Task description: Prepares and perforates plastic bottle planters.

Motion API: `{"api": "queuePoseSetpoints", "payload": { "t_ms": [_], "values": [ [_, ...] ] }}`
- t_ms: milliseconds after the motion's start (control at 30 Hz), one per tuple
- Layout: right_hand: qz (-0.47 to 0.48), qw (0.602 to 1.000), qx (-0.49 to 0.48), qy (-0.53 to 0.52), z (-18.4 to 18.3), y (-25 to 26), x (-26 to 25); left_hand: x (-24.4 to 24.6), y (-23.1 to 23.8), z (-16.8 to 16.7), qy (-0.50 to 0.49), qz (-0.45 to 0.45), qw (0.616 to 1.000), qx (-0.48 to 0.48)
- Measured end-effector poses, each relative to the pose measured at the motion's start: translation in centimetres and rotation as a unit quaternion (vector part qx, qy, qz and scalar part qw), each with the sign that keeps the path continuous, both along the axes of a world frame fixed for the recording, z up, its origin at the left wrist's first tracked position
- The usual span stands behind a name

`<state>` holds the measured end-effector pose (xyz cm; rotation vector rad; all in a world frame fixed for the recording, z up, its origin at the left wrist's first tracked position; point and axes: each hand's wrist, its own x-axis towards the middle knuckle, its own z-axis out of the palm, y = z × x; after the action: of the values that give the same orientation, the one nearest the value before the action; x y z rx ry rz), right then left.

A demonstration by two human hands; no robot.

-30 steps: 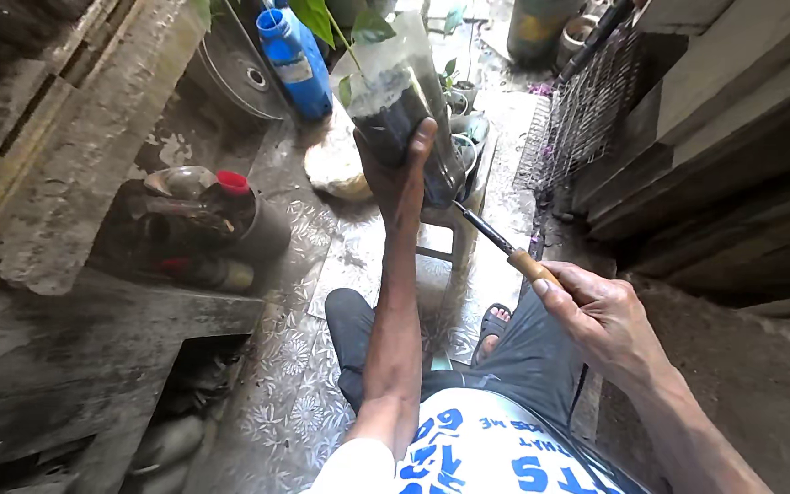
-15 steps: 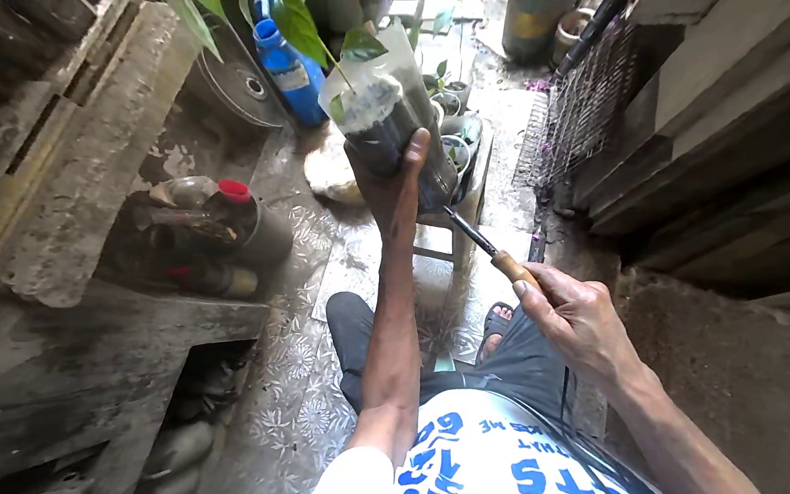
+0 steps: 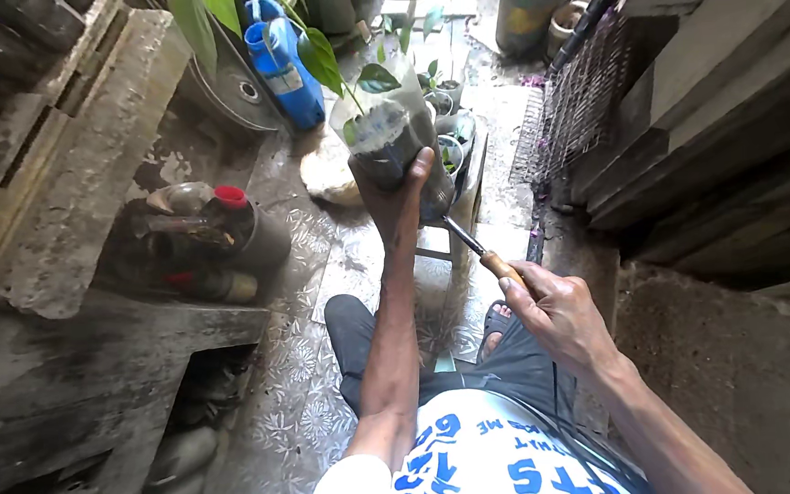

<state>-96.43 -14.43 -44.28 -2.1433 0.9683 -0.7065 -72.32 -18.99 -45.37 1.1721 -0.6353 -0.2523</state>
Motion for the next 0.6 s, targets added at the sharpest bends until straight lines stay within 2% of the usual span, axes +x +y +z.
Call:
{"api": "queuePoseSetpoints", "payload": {
  "t_ms": [300,600],
  "values": [
    [0.003,1.0,0.005,-0.019,0.8,0.2,-1.2,0.8,-0.1,-1.1,0.012,0.008,1.0,-0.013],
    [0.014,1.0,0.011,-0.026,1.1,-0.3,-0.3,0.2,0.4,-1.2,0.019,-0.014,1.0,-0.012]
  ]
}}
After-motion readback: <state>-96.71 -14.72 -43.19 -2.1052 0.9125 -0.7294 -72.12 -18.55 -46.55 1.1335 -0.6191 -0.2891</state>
